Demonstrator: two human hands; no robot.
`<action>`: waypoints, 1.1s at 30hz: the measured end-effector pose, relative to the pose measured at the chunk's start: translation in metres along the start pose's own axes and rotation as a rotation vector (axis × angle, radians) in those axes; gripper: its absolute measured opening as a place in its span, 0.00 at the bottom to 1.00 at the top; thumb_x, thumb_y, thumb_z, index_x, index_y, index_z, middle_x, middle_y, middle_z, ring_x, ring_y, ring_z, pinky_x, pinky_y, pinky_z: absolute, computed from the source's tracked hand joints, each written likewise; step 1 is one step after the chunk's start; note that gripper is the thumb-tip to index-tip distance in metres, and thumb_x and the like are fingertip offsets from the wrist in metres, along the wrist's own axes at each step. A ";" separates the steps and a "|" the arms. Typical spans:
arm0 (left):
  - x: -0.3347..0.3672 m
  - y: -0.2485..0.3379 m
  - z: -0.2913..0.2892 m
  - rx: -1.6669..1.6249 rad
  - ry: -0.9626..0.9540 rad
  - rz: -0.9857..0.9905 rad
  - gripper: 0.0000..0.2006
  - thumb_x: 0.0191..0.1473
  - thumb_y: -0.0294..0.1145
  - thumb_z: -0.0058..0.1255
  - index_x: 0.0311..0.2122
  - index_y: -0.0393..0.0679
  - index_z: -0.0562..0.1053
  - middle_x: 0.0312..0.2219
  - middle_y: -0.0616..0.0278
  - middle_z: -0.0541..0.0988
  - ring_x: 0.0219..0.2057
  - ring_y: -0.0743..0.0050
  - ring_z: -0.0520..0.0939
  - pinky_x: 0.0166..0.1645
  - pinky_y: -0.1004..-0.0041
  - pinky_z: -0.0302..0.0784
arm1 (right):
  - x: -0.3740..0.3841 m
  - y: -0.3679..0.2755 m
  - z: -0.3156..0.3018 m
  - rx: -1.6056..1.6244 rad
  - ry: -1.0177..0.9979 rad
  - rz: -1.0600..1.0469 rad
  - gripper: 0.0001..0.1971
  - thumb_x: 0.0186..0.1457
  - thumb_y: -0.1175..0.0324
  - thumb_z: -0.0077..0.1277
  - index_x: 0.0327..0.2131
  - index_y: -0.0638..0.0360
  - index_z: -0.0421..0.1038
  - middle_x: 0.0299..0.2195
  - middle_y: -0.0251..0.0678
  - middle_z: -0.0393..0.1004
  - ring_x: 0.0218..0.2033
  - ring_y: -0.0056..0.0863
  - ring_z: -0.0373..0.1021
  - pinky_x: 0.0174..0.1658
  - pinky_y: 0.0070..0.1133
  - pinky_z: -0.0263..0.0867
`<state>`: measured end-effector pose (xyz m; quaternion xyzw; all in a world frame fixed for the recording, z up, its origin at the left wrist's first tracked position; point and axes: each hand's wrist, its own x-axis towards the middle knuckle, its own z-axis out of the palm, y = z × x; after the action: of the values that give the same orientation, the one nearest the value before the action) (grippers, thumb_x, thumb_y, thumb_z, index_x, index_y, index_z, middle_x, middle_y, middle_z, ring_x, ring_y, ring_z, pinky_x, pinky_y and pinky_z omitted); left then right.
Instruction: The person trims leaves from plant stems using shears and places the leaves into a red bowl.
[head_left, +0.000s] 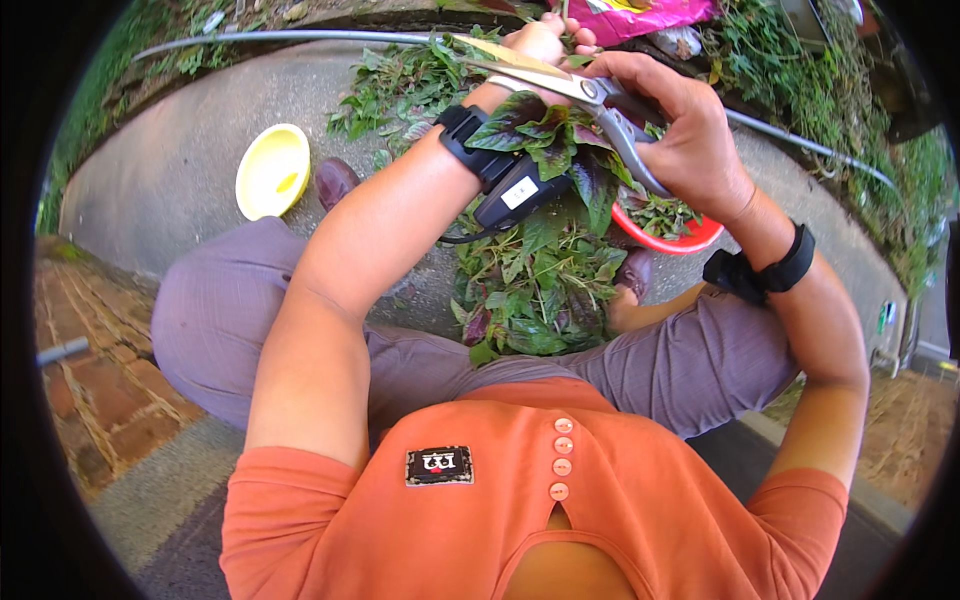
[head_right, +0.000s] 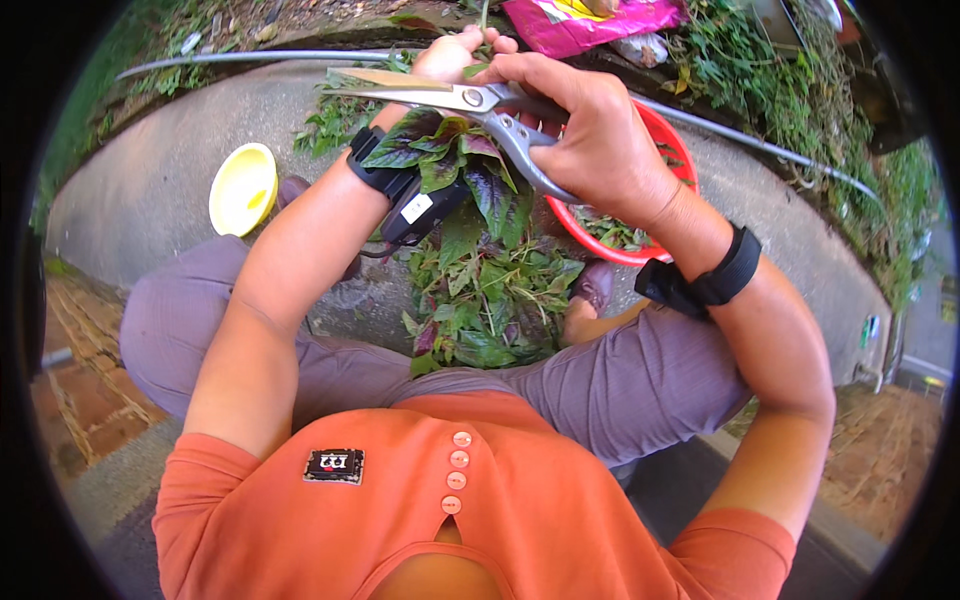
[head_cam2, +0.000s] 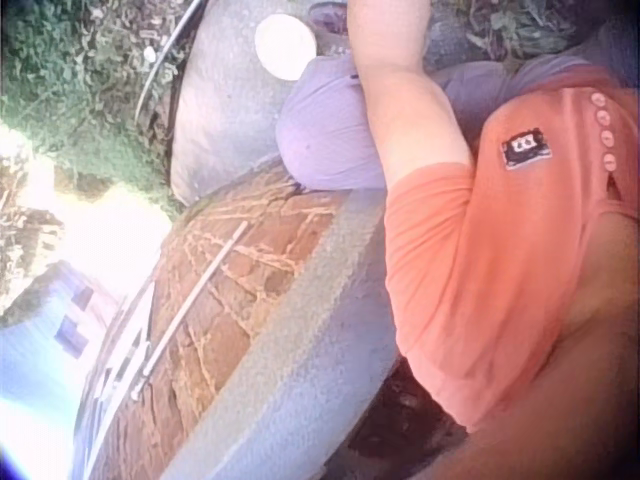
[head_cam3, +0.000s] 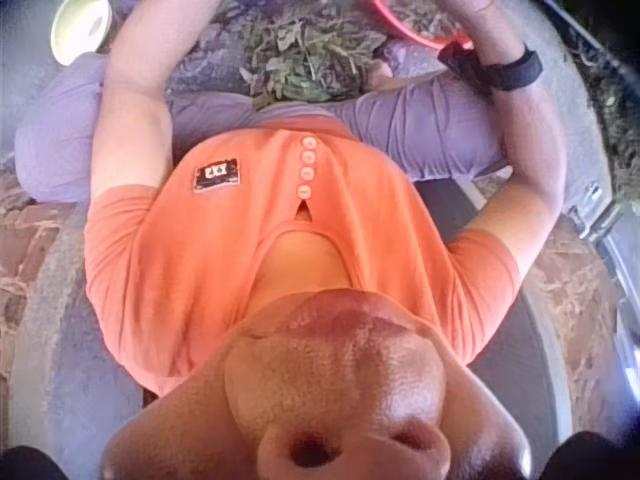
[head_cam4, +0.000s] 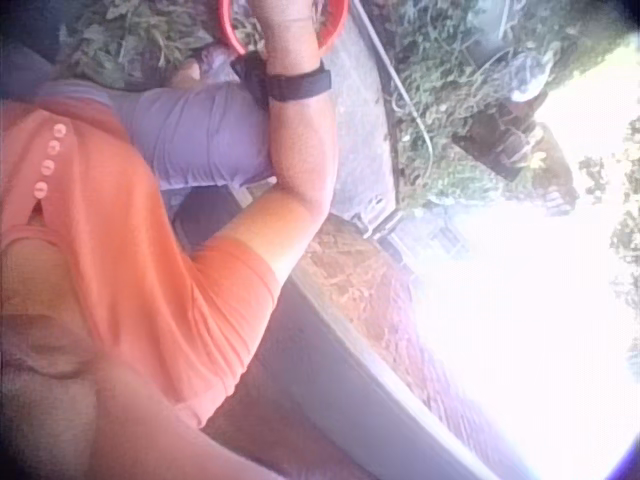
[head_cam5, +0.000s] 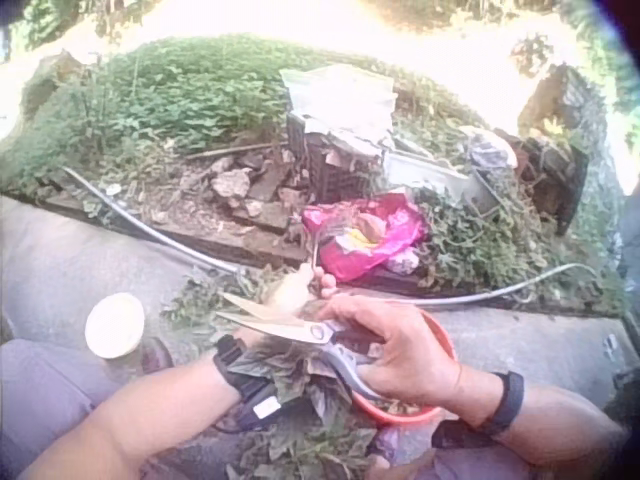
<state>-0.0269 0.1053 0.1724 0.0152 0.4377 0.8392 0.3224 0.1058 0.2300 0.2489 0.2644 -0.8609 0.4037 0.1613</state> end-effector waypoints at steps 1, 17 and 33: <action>0.003 -0.001 0.002 -0.052 -0.007 0.022 0.13 0.68 0.41 0.34 0.38 0.43 0.67 0.33 0.60 0.76 0.35 0.65 0.78 0.42 0.60 0.78 | 0.001 -0.005 0.001 -0.017 -0.038 0.053 0.19 0.48 0.77 0.62 0.45 0.63 0.71 0.32 0.34 0.75 0.30 0.14 0.69 0.36 0.15 0.67; -0.016 0.023 -0.019 -0.234 -0.688 0.181 0.08 0.56 0.30 0.54 0.41 0.44 0.75 0.37 0.65 0.81 0.39 0.74 0.81 0.46 0.71 0.77 | 0.040 0.016 -0.014 0.447 0.245 0.402 0.22 0.48 0.82 0.57 0.50 0.66 0.69 0.35 0.32 0.78 0.33 0.14 0.72 0.36 0.14 0.70; -0.022 0.019 -0.003 0.155 -0.575 0.253 0.10 0.48 0.21 0.63 0.33 0.42 0.73 0.37 0.68 0.80 0.37 0.81 0.79 0.46 0.77 0.75 | 0.037 0.017 -0.029 0.618 0.270 0.405 0.23 0.48 0.79 0.62 0.49 0.63 0.70 0.36 0.32 0.78 0.32 0.18 0.74 0.38 0.16 0.71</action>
<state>-0.0204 0.0838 0.1902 0.3307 0.3859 0.7981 0.3237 0.0676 0.2497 0.2744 0.0700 -0.7046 0.6986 0.1032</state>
